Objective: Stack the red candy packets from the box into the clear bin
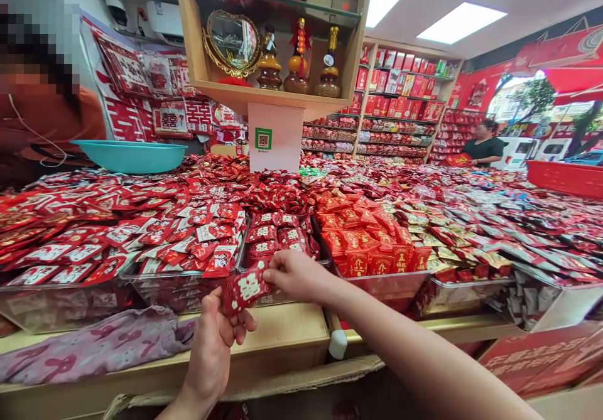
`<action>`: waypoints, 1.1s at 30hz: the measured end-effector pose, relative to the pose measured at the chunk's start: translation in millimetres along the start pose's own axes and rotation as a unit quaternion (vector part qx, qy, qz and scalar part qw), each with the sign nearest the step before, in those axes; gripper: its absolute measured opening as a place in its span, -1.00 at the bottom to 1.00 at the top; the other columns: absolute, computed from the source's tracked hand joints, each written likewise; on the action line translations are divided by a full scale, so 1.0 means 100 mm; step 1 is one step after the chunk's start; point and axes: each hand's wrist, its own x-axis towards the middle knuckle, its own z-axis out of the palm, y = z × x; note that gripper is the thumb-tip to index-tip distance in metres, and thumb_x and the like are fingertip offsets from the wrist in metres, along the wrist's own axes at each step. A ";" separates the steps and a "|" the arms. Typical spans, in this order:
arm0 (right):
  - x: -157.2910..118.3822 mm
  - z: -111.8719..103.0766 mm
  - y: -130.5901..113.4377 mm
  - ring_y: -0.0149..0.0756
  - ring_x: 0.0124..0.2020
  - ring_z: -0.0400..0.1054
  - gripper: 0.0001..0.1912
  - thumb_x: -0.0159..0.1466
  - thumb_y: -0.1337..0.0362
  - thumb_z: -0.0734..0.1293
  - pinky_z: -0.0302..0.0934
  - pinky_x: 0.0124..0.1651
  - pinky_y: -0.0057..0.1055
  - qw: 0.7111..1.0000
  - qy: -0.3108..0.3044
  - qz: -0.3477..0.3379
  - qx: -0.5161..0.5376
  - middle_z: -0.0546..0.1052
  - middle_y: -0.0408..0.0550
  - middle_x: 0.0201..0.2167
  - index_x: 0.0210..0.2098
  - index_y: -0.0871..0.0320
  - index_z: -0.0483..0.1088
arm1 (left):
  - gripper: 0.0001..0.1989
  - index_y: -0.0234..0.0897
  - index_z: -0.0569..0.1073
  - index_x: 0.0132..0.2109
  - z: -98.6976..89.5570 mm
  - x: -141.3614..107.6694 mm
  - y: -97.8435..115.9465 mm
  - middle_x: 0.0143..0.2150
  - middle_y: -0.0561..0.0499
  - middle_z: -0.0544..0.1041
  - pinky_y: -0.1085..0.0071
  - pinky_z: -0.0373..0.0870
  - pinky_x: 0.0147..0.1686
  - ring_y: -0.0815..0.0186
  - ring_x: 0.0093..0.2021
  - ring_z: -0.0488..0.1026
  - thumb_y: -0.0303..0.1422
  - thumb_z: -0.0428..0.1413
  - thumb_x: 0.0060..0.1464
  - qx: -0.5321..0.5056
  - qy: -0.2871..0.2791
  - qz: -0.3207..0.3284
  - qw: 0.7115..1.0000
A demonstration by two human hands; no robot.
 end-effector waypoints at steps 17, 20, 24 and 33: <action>0.08 0.32 0.19 -0.50 -0.61 -0.06 -0.59 0.19 0.04 0.05 -0.15 -0.55 -0.53 0.962 0.264 -0.065 -0.026 0.10 -0.23 -0.69 -0.65 0.17 0.05 | -0.69 -0.25 0.33 -0.30 -0.03 0.01 -0.08 -0.66 0.16 0.35 0.60 0.16 -0.73 0.49 -0.71 0.21 -0.12 -0.12 0.06 0.053 0.006 -0.018 0.998; 0.44 0.02 0.21 -0.52 -0.63 -0.13 -0.56 0.16 0.02 0.08 -0.21 -0.58 -0.51 0.952 0.299 -0.046 -0.042 0.00 -0.26 -0.72 -0.70 0.17 0.00 | -0.72 -0.25 0.36 -0.26 -0.03 -0.01 -0.08 -0.63 0.16 0.35 0.61 0.17 -0.71 0.51 -0.69 0.21 -0.15 -0.10 0.07 0.082 -0.041 0.002 0.996; 0.87 -0.10 0.34 -0.54 -0.67 -0.16 -0.58 0.10 0.07 0.16 -0.22 -0.61 -0.52 0.951 0.296 0.042 -0.077 -0.03 -0.27 -0.75 -0.74 0.18 0.03 | -0.72 -0.24 0.37 -0.26 -0.05 -0.02 -0.09 -0.61 0.16 0.35 0.61 0.19 -0.69 0.51 -0.68 0.24 -0.16 -0.09 0.07 0.102 -0.061 0.001 0.993; 0.99 -0.03 0.46 -0.48 -0.64 0.10 -0.71 0.02 0.15 0.25 -0.06 -0.56 -0.53 0.956 0.244 0.097 -0.131 0.29 -0.16 -0.71 -0.68 0.23 0.34 | -0.73 -0.25 0.36 -0.27 -0.04 -0.02 -0.08 -0.61 0.15 0.36 0.62 0.18 -0.70 0.52 -0.68 0.25 -0.16 -0.08 0.05 0.107 -0.072 -0.021 0.991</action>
